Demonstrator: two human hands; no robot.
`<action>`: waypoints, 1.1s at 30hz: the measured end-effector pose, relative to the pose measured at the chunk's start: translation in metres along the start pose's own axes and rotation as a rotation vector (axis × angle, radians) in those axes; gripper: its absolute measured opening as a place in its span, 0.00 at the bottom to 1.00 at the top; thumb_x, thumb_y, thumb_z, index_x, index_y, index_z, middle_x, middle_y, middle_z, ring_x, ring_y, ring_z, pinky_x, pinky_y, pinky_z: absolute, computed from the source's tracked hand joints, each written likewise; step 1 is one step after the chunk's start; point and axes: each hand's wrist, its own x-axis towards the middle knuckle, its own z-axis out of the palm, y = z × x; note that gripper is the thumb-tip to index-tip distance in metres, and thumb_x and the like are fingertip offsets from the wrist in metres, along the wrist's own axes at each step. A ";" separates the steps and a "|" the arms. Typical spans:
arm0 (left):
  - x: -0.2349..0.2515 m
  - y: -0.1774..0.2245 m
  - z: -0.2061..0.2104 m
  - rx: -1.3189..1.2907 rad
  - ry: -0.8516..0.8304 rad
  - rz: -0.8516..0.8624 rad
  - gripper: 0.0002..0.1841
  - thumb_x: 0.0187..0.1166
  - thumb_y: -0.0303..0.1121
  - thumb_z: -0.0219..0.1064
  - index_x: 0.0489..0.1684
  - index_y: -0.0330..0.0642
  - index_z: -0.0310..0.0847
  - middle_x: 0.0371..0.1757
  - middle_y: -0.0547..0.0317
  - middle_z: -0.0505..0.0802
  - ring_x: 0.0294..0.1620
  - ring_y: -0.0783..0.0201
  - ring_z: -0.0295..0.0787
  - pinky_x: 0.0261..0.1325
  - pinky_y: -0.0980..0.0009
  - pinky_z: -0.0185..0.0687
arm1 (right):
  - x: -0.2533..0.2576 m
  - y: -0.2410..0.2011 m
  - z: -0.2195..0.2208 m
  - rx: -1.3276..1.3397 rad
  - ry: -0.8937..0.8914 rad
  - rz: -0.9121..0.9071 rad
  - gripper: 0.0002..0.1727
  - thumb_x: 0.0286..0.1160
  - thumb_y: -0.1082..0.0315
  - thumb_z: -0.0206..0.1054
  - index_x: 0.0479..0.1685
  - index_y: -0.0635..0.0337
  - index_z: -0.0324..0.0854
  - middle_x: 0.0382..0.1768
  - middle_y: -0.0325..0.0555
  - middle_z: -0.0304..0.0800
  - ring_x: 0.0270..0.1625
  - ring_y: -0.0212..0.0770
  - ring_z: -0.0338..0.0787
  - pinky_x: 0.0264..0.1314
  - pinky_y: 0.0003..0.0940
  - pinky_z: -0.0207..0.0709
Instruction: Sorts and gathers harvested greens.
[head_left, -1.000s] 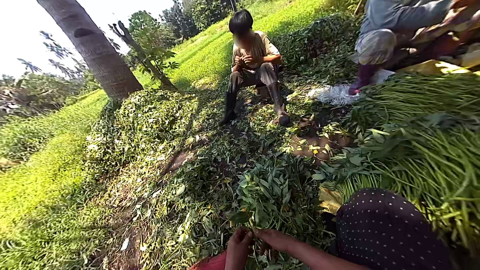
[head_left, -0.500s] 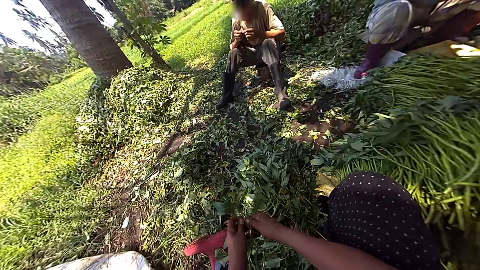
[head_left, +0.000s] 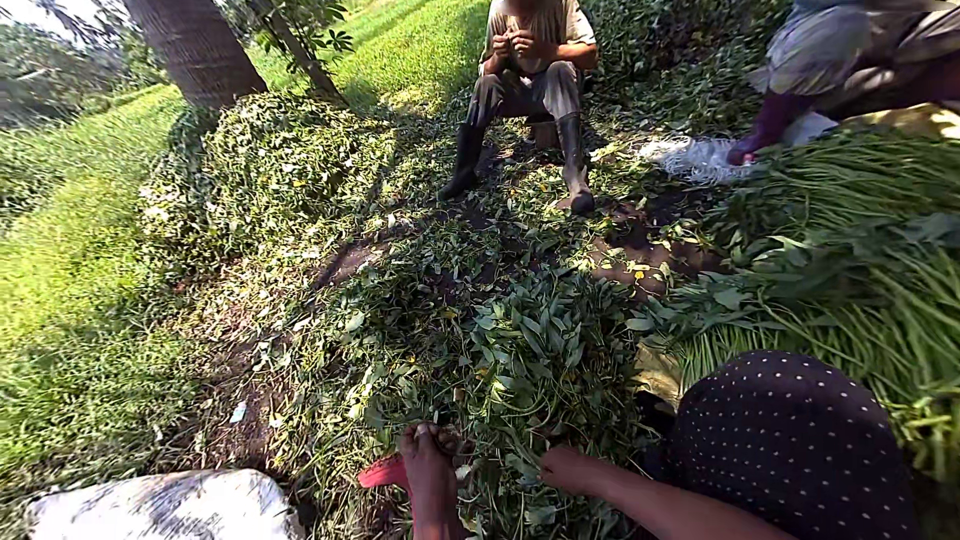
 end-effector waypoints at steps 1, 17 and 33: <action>0.003 0.005 -0.001 -0.006 0.008 -0.002 0.05 0.95 0.28 0.42 0.57 0.42 0.61 0.27 0.63 0.79 0.17 0.71 0.77 0.21 0.75 0.79 | 0.000 0.003 -0.001 -0.057 -0.099 -0.003 0.26 0.90 0.52 0.58 0.60 0.70 0.85 0.57 0.72 0.88 0.65 0.70 0.86 0.70 0.73 0.72; -0.002 0.020 0.015 -0.161 0.054 -0.018 0.05 0.95 0.27 0.43 0.51 0.43 0.62 0.27 0.65 0.79 0.16 0.74 0.74 0.19 0.80 0.75 | -0.026 -0.068 -0.047 -0.208 0.109 -0.146 0.30 0.97 0.50 0.43 0.58 0.70 0.80 0.54 0.69 0.88 0.62 0.68 0.88 0.65 0.69 0.76; -0.055 -0.056 0.004 0.136 -0.046 -0.610 0.12 0.94 0.36 0.47 0.43 0.40 0.72 0.17 0.63 0.74 0.14 0.68 0.73 0.17 0.73 0.73 | -0.015 -0.002 -0.027 0.228 0.122 0.119 0.22 0.90 0.58 0.58 0.67 0.68 0.81 0.62 0.67 0.86 0.66 0.63 0.86 0.72 0.63 0.74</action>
